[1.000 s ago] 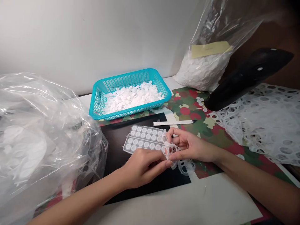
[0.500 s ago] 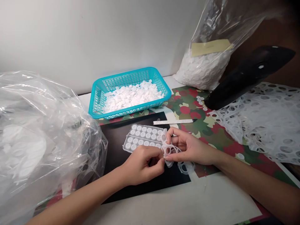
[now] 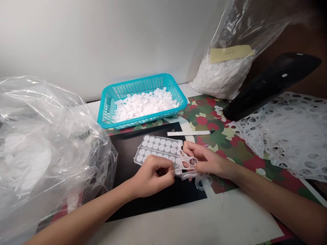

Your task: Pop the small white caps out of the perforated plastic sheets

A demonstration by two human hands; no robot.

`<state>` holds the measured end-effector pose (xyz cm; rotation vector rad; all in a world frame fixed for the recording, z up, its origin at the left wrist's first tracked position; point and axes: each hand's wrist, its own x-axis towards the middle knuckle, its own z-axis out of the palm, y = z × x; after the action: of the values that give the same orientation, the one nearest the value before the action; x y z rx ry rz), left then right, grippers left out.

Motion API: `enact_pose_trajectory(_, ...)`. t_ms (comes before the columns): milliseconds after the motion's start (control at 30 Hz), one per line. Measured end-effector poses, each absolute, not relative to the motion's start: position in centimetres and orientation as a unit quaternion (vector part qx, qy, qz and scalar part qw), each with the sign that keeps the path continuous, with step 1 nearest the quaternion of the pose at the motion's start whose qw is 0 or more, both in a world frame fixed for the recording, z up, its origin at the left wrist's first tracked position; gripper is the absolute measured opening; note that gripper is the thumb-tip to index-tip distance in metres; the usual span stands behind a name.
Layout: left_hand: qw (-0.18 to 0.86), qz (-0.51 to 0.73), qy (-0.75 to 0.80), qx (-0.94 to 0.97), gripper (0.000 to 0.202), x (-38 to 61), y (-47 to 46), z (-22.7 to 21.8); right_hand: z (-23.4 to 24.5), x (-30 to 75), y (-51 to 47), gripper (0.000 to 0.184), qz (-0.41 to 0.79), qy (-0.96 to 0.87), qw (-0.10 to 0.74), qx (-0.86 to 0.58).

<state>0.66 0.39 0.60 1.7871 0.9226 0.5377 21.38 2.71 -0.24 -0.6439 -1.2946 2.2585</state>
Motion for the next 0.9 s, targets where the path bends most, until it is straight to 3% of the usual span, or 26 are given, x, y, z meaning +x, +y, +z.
enact_pose_trajectory(900, 0.681, 0.297, 0.365, 0.561, 0.021, -0.25, 0.70, -0.24, -0.38, 21.98, 3.56, 0.025, 0.834, -0.431, 0.226, -0.259)
